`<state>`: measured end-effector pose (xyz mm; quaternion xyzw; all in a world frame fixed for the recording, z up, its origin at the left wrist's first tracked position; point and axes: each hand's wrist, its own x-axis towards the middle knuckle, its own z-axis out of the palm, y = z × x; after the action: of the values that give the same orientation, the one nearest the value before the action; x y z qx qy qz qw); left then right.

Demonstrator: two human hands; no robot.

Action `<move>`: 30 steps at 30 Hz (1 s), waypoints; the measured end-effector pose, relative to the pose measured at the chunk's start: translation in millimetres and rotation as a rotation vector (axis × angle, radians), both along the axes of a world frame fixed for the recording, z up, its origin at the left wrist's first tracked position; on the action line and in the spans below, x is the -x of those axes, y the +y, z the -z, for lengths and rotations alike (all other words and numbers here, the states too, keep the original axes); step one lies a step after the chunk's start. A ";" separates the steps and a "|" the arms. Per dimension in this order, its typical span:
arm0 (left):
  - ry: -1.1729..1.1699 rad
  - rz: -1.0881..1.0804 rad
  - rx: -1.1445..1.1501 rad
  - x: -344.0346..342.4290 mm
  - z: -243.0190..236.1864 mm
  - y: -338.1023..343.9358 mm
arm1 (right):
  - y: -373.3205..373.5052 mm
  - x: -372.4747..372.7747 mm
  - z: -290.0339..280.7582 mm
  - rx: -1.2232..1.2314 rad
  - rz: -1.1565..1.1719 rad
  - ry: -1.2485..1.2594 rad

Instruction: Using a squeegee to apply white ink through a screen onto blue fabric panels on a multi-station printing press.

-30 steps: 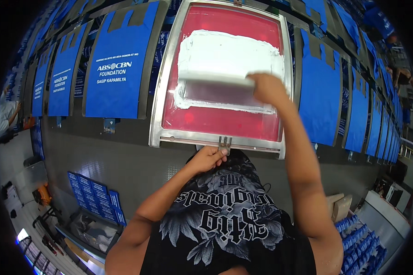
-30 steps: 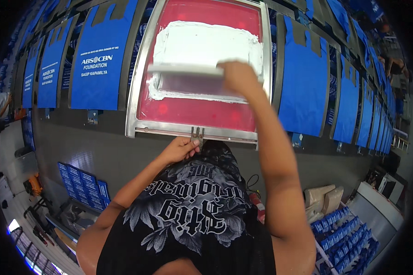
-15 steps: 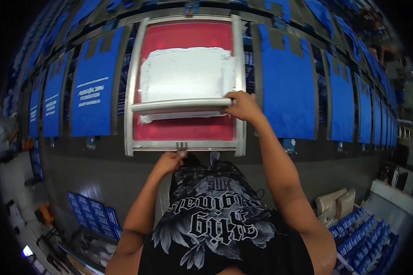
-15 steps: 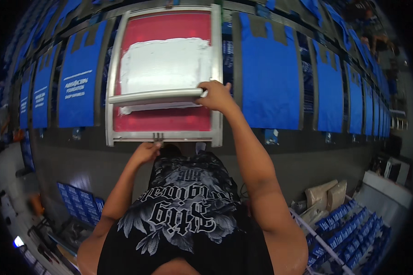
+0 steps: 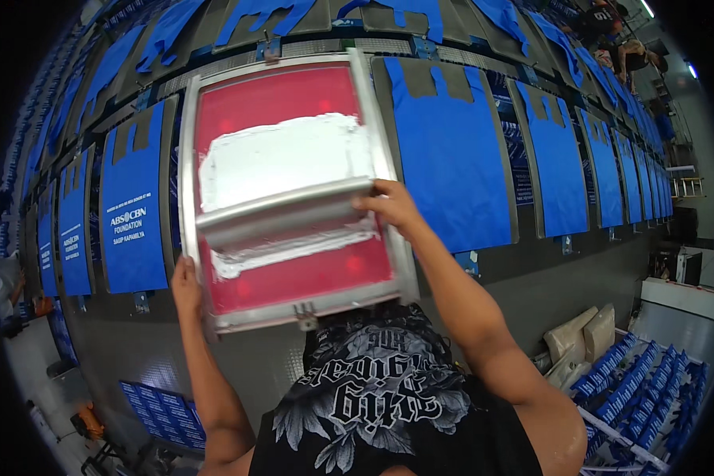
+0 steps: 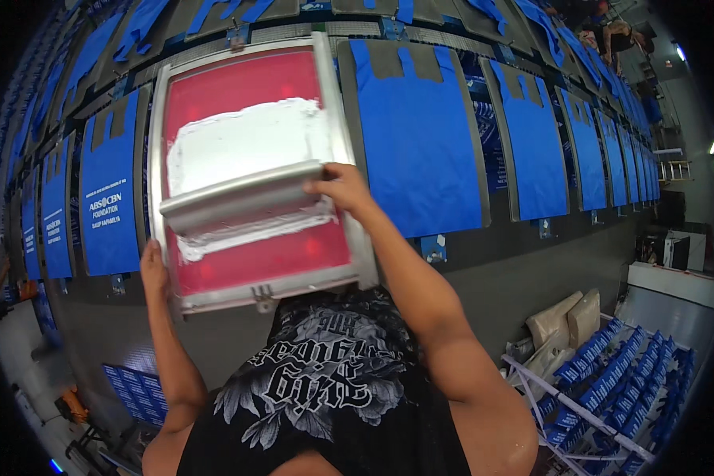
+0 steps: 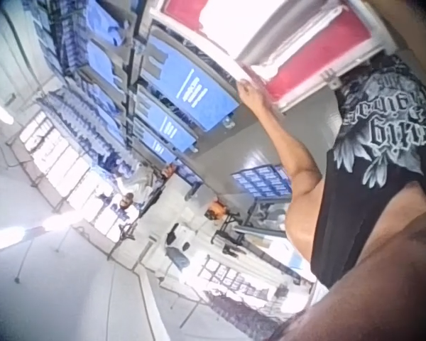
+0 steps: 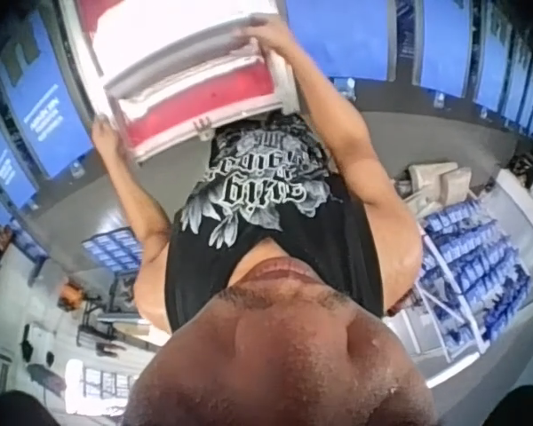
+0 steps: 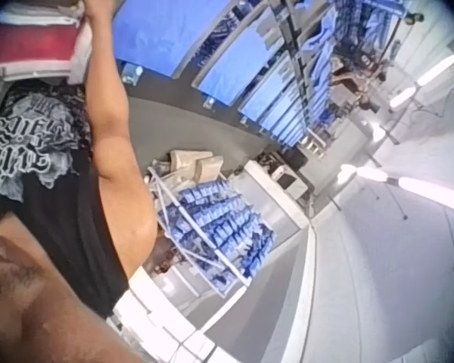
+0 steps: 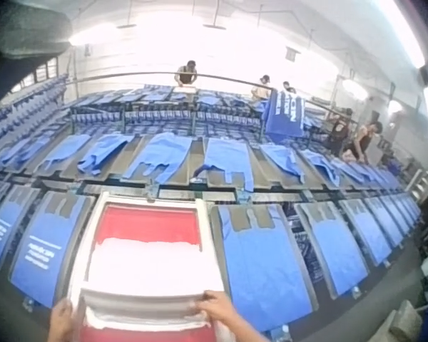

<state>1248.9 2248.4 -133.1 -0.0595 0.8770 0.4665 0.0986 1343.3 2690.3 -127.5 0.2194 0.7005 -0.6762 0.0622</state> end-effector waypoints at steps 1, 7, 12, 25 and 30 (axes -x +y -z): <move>0.006 0.007 -0.010 -12.1 4.0 16.8 | 17.3 -13.4 -8.4 -0.017 0.005 0.067; 0.041 0.125 -0.176 -91.7 29.9 208.7 | 193.9 -121.3 -14.4 -0.051 0.172 0.049; -0.026 0.086 -0.223 -132.2 33.0 316.8 | 292.7 -158.1 -4.5 -0.040 0.201 0.031; -0.031 -0.064 -0.151 -145.2 53.5 361.9 | 358.0 -143.8 48.8 -0.073 0.036 0.063; -0.041 -0.058 -0.138 -136.5 61.8 360.0 | 349.2 -147.6 52.0 -0.029 0.045 0.124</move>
<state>1385.4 2608.3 -194.9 -0.0877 0.8385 0.5270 0.1069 1491.0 3039.4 -179.4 0.1937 0.7076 -0.6795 0.0000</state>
